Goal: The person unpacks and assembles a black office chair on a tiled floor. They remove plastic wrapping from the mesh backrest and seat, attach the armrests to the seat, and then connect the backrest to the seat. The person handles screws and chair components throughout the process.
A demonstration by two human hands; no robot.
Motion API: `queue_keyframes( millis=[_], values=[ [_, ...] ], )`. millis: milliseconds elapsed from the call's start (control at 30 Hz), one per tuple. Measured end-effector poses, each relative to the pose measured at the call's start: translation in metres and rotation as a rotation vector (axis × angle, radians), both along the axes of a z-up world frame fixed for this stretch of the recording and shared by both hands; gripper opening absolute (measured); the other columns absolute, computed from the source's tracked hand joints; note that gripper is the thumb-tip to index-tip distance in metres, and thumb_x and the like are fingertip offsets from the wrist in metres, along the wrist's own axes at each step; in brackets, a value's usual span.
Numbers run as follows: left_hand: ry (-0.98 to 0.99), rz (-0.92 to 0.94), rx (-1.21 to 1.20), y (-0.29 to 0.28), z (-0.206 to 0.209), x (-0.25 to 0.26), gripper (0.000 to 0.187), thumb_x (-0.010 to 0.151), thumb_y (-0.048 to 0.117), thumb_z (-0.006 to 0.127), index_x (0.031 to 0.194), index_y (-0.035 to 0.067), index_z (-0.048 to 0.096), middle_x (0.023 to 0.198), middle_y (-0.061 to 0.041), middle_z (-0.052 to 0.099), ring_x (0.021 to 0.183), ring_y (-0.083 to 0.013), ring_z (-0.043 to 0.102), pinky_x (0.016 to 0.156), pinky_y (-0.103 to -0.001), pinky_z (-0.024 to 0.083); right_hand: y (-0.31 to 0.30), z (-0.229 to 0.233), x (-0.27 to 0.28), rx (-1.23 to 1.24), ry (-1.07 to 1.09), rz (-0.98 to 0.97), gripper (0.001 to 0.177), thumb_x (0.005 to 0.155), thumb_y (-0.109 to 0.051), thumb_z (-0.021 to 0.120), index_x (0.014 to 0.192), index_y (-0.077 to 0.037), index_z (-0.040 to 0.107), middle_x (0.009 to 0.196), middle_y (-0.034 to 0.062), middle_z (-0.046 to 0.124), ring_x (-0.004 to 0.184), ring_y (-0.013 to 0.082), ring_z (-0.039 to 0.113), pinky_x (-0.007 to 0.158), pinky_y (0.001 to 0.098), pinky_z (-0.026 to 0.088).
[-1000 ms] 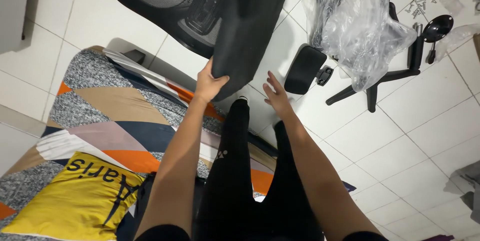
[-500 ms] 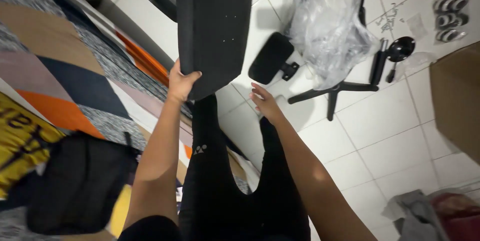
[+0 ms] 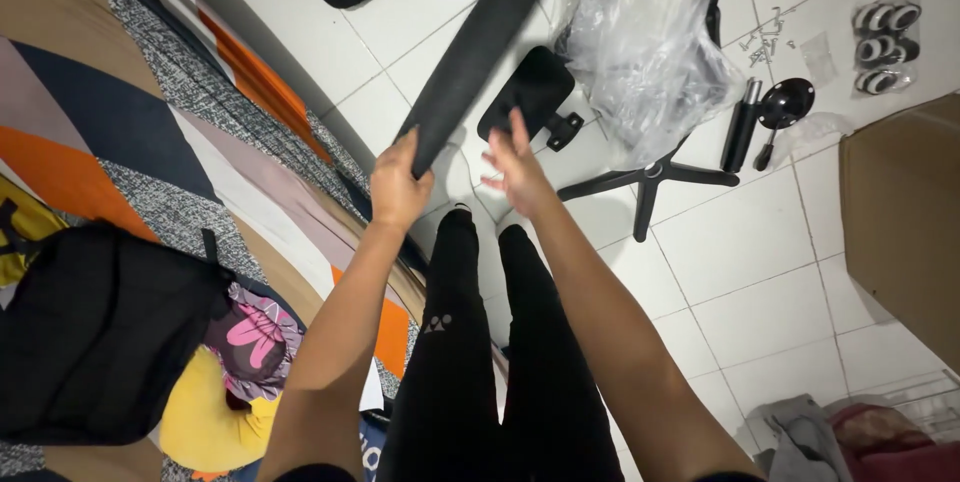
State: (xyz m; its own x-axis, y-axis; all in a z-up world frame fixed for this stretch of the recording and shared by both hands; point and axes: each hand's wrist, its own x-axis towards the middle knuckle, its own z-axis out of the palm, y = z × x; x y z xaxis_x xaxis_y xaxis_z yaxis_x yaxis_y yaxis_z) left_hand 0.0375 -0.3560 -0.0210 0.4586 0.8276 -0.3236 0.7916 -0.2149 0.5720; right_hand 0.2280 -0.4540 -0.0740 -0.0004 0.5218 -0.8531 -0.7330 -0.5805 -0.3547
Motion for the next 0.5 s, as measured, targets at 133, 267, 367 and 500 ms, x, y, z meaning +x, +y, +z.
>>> queue_keyframes(
  millis=[133,267,367,500],
  values=[
    [0.181,-0.303,0.089,-0.014,-0.008,-0.007,0.071,0.068,0.010,0.079,0.137,0.013,0.063,0.132,-0.015,0.065,0.121,-0.0366,0.058,0.097,-0.056,0.043,0.042,-0.003,-0.002,-0.162,-0.028,-0.348,0.090,0.090,-0.034,0.075,0.156,-0.013,0.017,0.153,0.0172,0.045,0.136,0.0381,0.053,0.094,0.0618,0.051],
    [0.228,-0.367,0.312,-0.027,-0.032,-0.018,0.059,0.083,0.010,0.071,0.140,0.024,0.060,0.139,-0.009,0.063,0.127,-0.0351,0.057,0.103,-0.062,0.042,0.034,-0.005,-0.011,-0.137,0.051,-0.574,0.081,0.085,-0.013,0.072,0.151,-0.020,0.025,0.144,0.0112,0.046,0.134,0.0328,0.049,0.106,0.0578,0.050],
    [0.248,-0.372,0.320,-0.033,-0.060,-0.035,0.061,0.085,0.009,0.068,0.141,0.029,0.058,0.142,-0.008,0.060,0.131,-0.0345,0.054,0.105,-0.064,0.039,0.017,-0.028,-0.020,-0.139,0.181,-0.627,0.073,0.087,-0.005,0.066,0.151,-0.014,0.032,0.144,0.0131,0.047,0.133,0.0332,0.050,0.109,0.0554,0.047],
    [0.313,-0.386,0.196,-0.035,-0.096,-0.051,0.066,0.083,0.009,0.067,0.143,0.033,0.058,0.147,-0.007,0.052,0.136,-0.0322,0.046,0.109,-0.064,0.033,0.001,-0.067,-0.035,-0.123,0.259,-0.654,0.063,0.093,-0.002,0.064,0.150,-0.003,0.038,0.145,0.0178,0.048,0.134,0.0345,0.051,0.111,0.0536,0.046]
  ],
)
